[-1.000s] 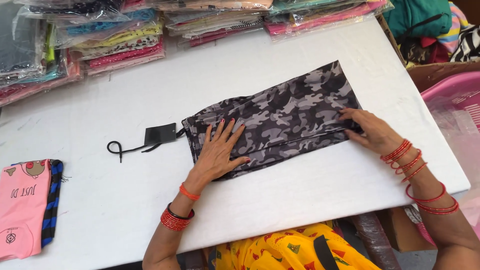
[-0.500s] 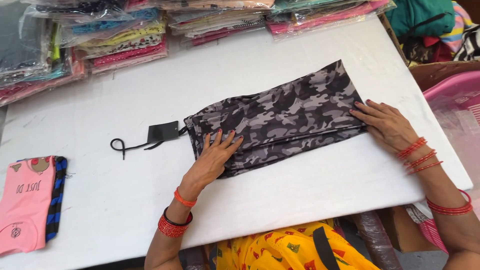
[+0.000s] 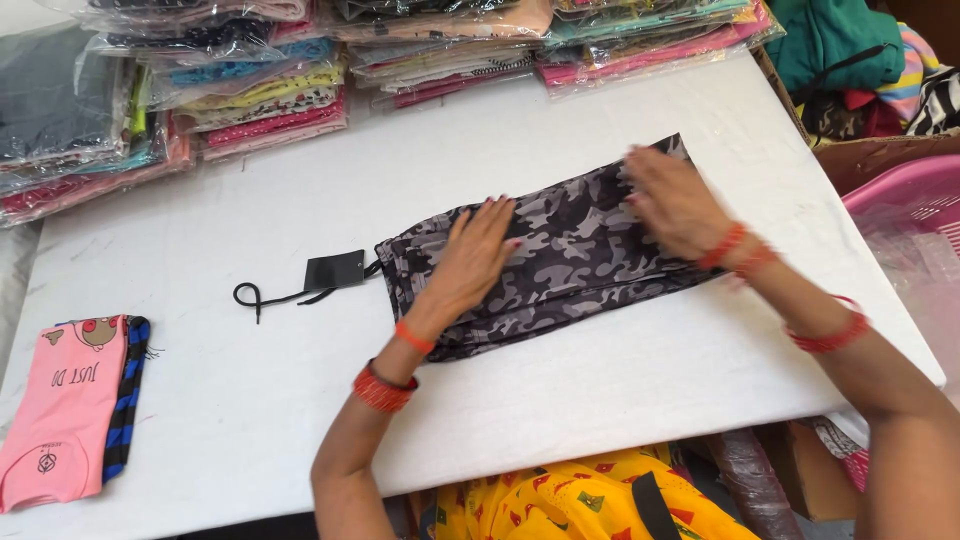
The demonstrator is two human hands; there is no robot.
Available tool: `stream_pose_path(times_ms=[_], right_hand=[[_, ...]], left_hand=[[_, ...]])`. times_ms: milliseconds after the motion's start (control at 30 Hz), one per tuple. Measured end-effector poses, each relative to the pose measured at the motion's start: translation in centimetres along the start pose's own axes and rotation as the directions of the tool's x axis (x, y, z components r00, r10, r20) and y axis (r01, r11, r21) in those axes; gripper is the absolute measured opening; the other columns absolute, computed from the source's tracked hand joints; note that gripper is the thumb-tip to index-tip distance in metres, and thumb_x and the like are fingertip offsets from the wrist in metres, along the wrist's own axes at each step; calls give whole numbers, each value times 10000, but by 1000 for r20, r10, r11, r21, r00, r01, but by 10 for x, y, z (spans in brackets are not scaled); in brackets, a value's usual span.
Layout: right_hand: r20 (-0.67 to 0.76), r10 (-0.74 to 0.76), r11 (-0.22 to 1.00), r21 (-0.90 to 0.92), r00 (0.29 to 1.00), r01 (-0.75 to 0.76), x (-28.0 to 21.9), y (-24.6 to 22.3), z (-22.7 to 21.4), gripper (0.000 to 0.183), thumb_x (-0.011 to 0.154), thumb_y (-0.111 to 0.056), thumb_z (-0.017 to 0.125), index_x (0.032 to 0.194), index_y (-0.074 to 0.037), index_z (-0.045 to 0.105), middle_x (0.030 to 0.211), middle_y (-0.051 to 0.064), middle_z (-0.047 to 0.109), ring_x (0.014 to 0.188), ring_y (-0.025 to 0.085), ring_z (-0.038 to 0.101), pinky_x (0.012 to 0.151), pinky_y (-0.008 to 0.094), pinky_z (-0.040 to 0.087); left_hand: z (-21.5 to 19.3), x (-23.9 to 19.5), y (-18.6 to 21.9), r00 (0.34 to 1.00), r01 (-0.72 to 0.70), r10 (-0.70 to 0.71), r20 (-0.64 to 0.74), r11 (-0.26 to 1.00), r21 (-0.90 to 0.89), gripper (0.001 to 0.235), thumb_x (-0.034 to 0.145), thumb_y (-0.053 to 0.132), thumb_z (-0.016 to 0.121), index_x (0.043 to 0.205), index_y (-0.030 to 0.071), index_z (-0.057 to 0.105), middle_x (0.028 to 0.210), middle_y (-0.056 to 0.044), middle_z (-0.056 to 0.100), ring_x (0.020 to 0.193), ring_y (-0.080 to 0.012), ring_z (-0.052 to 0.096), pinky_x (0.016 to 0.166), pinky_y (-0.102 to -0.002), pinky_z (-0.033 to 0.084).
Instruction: The person folds a pair of camouflage-patterned shorts and places them into a clear plastic bag. They then fold a black t-shirt with a logo and place it on the table.
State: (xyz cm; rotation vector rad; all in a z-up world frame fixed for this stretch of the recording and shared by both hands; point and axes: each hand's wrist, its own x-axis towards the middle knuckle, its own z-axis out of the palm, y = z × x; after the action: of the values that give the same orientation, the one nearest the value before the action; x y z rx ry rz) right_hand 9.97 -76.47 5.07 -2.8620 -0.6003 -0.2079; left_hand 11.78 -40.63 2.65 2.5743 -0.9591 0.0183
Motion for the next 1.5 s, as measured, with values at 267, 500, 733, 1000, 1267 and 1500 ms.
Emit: stream_pose_path(times_ms=[267, 500, 733, 1000, 1267, 1500], right_hand=[[248, 56, 950, -311, 967, 25, 38, 23, 53, 811, 990, -651, 147, 1598, -149, -45, 1688, 79, -33, 1547, 223, -23, 1220, 457, -28], [2, 456, 882, -133, 890, -452, -9, 103, 65, 888, 983, -718, 168, 1608, -87, 163, 1666, 154, 184, 1524, 277, 162, 1213, 499, 124], [-18, 546, 812, -234, 838, -534, -39, 42, 9, 694, 991, -679, 554, 1326, -79, 654, 1064, 135, 717, 977, 264, 705, 711, 422, 576], [249, 587, 690, 345, 771, -636, -25, 55, -3, 704, 848, -470, 777, 1278, 54, 587, 889, 228, 741, 719, 274, 742, 632, 363, 600], [417, 526, 40, 859, 742, -511, -26, 67, -8, 555, 876, -243, 786, 1281, 94, 612, 1010, 178, 739, 777, 191, 731, 679, 263, 616], [255, 382, -59, 966, 888, -252, 19, -7, -50, 570, 883, -195, 755, 1375, 28, 573, 1078, 113, 725, 848, 154, 742, 766, 294, 634]], left_hand=[[0, 4, -14, 973, 85, -137, 185, 961, 265, 703, 971, 702, 209, 1597, 388, 148, 1695, -55, 78, 1551, -286, 54, 1204, -627, -38], [-9, -43, -56, 918, 393, -349, -186, 860, 325, 600, 1026, 598, 351, 1567, 343, 397, 1648, -124, 253, 1536, -402, 177, 1176, -714, -33], [1, -17, -34, 936, 319, -262, -234, 912, 258, 852, 1009, 604, 385, 1616, 46, 172, 1688, -214, 81, 1555, -381, 47, 1201, -653, -36], [30, 48, 87, 908, 180, -416, -40, 476, -861, 988, 918, 777, 209, 1622, 130, -37, 1716, -129, -56, 1577, -308, -13, 1247, -534, 75], [82, 70, 104, 837, 122, -547, 21, 149, -981, 1018, 860, 826, 175, 1627, 187, -26, 1712, -85, -49, 1565, -282, -38, 1229, -506, 118], [90, 33, 110, 879, 69, -473, 58, 5, -998, 943, 922, 775, 167, 1625, 177, -26, 1715, -93, -12, 1569, -271, 62, 1260, -417, 159]])
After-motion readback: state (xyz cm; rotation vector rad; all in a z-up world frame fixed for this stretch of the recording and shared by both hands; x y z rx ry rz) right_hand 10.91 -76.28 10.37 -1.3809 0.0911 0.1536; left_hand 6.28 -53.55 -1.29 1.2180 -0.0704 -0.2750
